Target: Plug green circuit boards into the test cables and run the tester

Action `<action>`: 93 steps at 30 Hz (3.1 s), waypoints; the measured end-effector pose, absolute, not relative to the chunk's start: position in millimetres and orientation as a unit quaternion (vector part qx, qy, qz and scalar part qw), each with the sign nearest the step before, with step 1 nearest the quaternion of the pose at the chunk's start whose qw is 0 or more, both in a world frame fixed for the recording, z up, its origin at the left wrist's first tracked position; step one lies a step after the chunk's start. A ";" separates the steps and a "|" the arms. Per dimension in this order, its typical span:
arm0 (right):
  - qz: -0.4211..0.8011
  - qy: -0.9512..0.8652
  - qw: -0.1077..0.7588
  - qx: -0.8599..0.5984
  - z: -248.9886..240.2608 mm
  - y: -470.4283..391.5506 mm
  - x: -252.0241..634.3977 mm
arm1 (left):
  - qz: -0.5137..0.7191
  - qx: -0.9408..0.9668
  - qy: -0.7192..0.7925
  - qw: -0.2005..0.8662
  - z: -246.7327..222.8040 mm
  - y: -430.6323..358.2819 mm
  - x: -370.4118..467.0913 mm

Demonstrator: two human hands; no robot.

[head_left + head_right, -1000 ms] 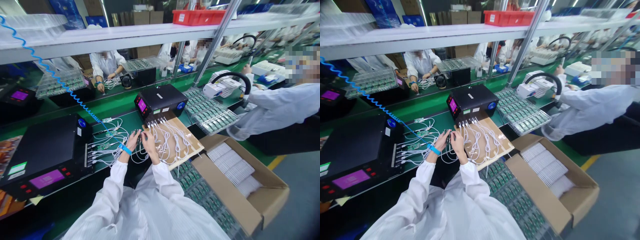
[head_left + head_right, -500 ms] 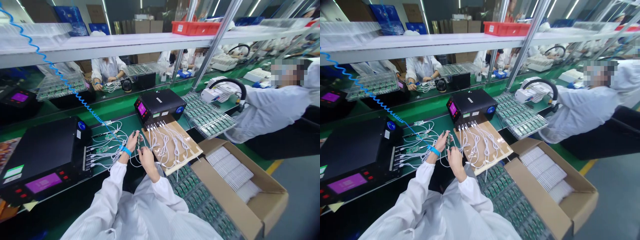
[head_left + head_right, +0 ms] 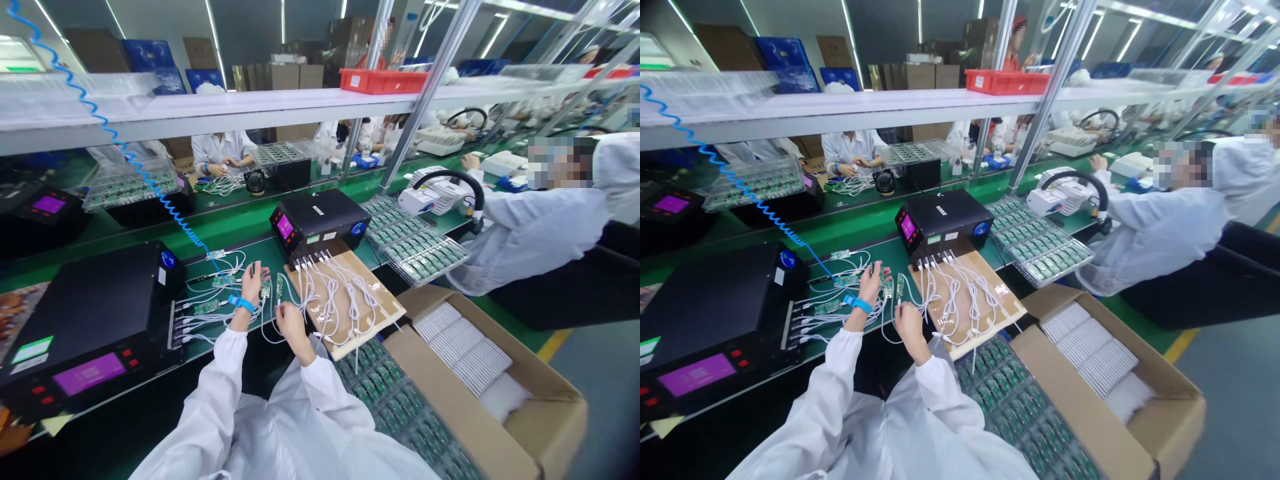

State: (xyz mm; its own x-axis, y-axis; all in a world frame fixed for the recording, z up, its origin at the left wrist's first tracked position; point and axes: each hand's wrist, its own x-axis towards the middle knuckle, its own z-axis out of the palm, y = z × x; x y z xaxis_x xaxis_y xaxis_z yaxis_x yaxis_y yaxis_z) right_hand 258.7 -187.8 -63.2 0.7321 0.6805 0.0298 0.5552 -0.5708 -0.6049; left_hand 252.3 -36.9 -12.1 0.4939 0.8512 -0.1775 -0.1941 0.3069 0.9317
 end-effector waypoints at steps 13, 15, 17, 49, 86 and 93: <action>0.134 -0.324 0.251 -0.902 -63.1 -173.2 270.3 | 0.251 0.396 0.357 0.808 12.1 -56.1 170.9; 0.137 -0.323 0.252 -0.902 -65.0 -173.6 270.1 | 0.232 0.383 0.357 0.820 11.7 -63.9 160.4; 0.143 -0.323 0.252 -0.901 -65.7 -173.1 269.7 | 0.220 0.377 0.359 0.825 9.9 -72.4 152.0; 0.138 -0.593 -0.001 -0.794 -50.0 -354.8 328.6 | 0.146 0.335 0.349 0.863 -29.1 -168.2 196.8; 0.091 -0.380 0.511 -0.766 -71.2 -348.4 322.6 | 0.295 0.414 0.306 0.805 -25.1 -204.2 222.9; 0.083 -0.377 0.515 -0.766 -71.3 -344.7 321.2 | 0.314 0.472 0.293 0.769 -34.1 -208.1 219.8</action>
